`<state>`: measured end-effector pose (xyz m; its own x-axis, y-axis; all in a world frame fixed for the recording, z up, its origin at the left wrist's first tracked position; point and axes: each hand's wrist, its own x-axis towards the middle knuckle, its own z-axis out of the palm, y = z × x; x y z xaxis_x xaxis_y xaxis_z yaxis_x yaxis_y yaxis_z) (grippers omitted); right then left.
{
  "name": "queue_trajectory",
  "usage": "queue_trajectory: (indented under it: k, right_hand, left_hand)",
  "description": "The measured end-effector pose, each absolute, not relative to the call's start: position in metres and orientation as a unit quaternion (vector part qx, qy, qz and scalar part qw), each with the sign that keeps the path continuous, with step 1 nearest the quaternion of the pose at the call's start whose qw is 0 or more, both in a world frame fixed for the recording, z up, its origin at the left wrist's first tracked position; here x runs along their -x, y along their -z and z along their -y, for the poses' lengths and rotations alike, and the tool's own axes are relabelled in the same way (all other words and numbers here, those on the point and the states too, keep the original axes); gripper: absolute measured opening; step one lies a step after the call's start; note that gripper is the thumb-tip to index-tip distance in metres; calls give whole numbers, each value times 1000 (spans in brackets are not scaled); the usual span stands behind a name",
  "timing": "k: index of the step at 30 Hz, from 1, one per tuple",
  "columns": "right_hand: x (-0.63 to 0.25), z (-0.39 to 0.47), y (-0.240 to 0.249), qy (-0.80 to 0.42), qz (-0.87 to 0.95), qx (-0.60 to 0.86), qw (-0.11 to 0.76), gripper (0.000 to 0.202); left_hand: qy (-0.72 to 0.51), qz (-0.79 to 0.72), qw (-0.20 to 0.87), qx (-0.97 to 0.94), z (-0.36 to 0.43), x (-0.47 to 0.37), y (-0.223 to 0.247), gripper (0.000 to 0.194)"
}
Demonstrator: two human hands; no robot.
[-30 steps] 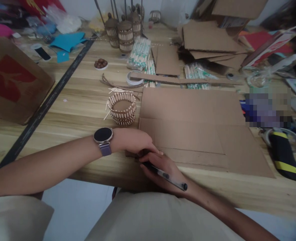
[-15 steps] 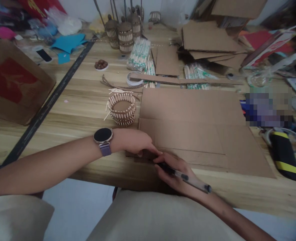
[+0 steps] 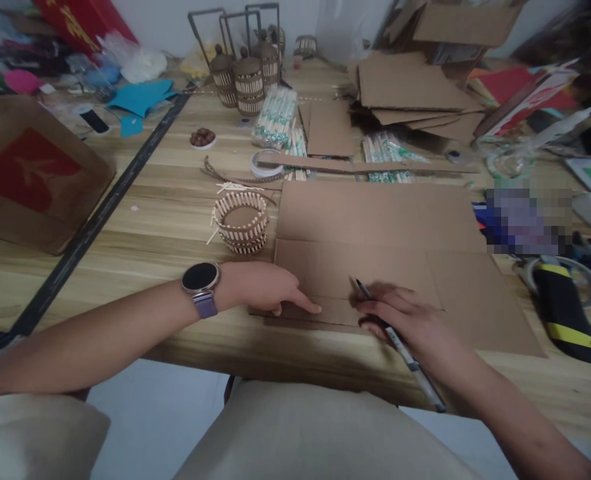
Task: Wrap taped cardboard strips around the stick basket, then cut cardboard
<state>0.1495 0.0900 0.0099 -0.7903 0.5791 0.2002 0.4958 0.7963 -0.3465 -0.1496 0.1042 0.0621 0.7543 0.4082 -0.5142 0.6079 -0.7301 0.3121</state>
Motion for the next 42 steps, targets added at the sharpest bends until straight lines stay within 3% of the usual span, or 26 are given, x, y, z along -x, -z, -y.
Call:
queue_trajectory:
  k: [5, 8, 14, 24, 28, 33, 37, 42]
  right_hand:
    - [-147, -85, -14, -46, 960, 247, 127, 20]
    - [-147, -86, -15, -4, 964, 239, 118, 20]
    - [-167, -122, -16, 53, 959, 265, 87, 27]
    - [-177, -170, -33, 102, 816, 567, 33, 35]
    - [-179, -166, -35, 98, 786, 610, 31, 50]
    - [-230, -148, -28, 119, 739, 655, 101, 40]
    - [-266, -133, -12, 77, 711, 699, 30, 39]
    - [-264, -136, 0, 15, 712, 701, 29, 36]
  left_hand:
    - [156, -305, 205, -917, -92, 155, -58, 64]
    - [126, -337, 188, -914, -85, 157, -59, 48]
    - [-56, -381, 137, -913, -69, 161, -60, 29]
    - [-49, -389, 108, -914, -29, 120, -34, 15]
    - [-49, -398, 105, -910, -22, 103, -22, 18]
    - [-65, -426, 55, -901, -19, 94, -3, 34]
    - [-62, -438, 25, -897, -19, 95, 12, 33]
    - [-84, -451, -32, -888, -20, 101, 24, 30]
